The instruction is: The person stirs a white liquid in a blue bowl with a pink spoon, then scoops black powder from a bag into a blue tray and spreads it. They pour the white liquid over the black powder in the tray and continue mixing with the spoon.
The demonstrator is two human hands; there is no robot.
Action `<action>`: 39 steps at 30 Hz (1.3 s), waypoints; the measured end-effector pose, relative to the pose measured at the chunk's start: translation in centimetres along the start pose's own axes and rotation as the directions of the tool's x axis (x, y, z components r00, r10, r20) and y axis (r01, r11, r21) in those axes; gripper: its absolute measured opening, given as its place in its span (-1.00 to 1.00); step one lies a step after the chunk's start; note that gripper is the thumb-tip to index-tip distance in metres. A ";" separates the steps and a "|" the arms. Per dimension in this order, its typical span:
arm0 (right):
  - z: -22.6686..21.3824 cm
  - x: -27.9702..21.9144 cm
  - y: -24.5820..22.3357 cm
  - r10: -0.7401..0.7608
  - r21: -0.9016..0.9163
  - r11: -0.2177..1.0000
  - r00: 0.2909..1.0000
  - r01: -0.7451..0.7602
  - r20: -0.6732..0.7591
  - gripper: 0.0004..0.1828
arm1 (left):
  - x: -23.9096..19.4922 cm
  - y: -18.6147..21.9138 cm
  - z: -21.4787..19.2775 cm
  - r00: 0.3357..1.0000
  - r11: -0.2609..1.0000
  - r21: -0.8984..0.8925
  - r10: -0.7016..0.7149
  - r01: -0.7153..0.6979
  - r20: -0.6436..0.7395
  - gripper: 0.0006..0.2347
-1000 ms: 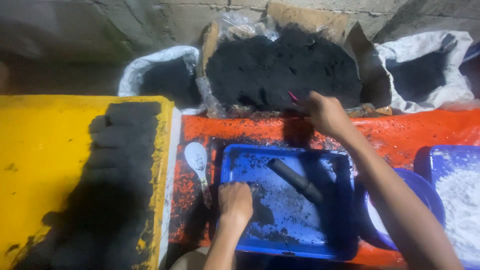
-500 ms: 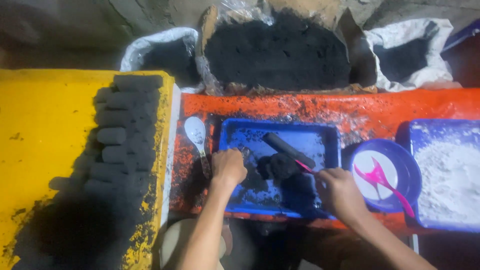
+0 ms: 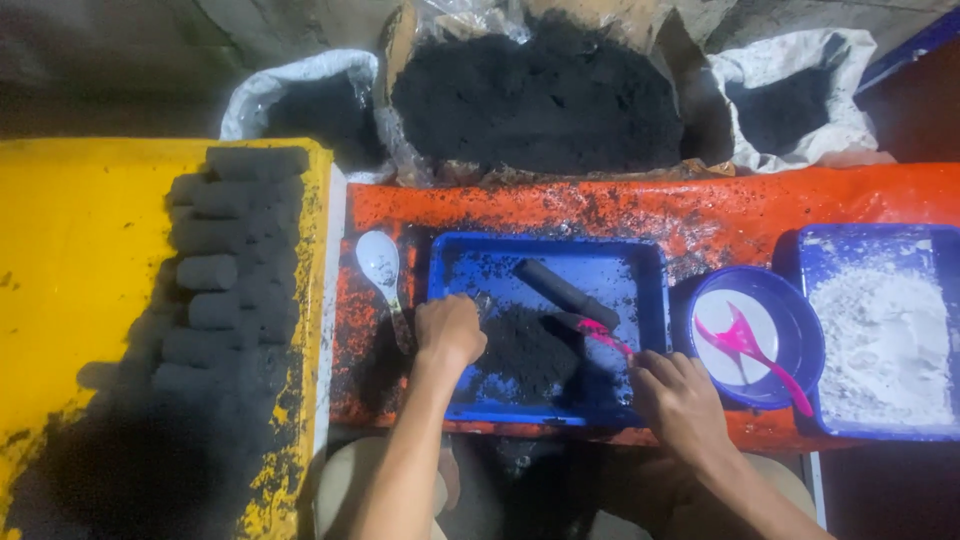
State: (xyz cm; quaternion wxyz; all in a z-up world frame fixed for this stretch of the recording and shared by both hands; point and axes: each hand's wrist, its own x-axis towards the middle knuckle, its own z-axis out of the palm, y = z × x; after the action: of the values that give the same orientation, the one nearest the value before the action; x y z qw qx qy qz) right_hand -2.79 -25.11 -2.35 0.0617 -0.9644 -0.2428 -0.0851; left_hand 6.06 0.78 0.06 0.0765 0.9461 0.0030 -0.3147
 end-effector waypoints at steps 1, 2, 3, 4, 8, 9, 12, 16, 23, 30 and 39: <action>0.0 0.2 0.4 0.002 -0.003 1.000 1.000 -0.002 -0.004 -0.81 | 0.0 0.2 -0.2 1.000 1.000 0.001 0.003 -0.003 -0.004 -0.87; 0.0 0.3 0.8 0.041 -0.041 0.998 0.999 -0.040 0.021 -0.80 | 0.0 0.3 -0.4 1.000 1.000 0.001 0.005 -0.005 0.000 -0.90; 0.1 0.4 1.1 0.069 -0.073 0.995 0.996 -0.065 0.054 -0.77 | -0.3 0.2 -0.3 1.000 1.000 -0.007 -0.006 0.006 0.011 -0.91; -0.4 1.3 1.3 0.060 -0.069 0.996 0.996 -0.056 0.059 -0.77 | -0.1 0.1 -0.1 1.000 1.000 -0.013 -0.015 0.015 0.014 -0.91; -1.8 3.6 1.8 0.037 -0.156 0.987 0.997 -0.047 -0.072 -0.94 | 0.6 -0.1 0.4 1.000 1.000 -0.011 0.006 -0.006 0.006 -0.88; -1.8 4.0 1.8 0.029 -0.184 0.982 0.995 -0.047 -0.095 -0.91 | 0.7 -0.2 0.5 1.000 1.000 0.014 0.001 -0.001 0.011 -0.88; -2.4 4.4 1.4 0.071 -0.150 0.985 0.994 -0.084 -0.085 -0.74 | 1.2 -0.2 0.9 0.999 0.998 0.069 0.016 -0.014 -0.031 -0.81; -1.2 4.7 4.0 0.099 -0.038 0.994 0.987 -0.105 -0.123 -0.92 | 1.0 -0.6 0.2 0.997 0.995 -0.061 0.071 -0.073 -0.032 -0.64; -1.3 13.0 8.2 0.413 0.152 0.900 0.911 -0.408 0.001 -0.88 | 0.1 -0.1 -1.1 0.858 0.984 0.107 0.174 -0.140 -0.483 -0.65; 1.9 19.5 9.6 0.523 0.256 0.814 0.850 -0.521 0.068 -0.84 | 0.8 0.8 -0.8 0.849 0.985 0.078 0.170 -0.152 -0.500 -0.72; 6.0 23.7 13.7 0.536 0.253 0.776 0.816 -0.578 0.218 -0.77 | 0.9 2.2 0.6 0.928 0.964 -0.006 0.254 -0.266 -0.272 -0.65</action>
State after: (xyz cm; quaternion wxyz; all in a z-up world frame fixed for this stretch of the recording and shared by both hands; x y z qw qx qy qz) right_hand 25.14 -25.24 -4.68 0.2172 -0.9745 0.0400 0.0405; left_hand 6.57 -1.49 -0.68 0.1366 0.9702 -0.1051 -0.1705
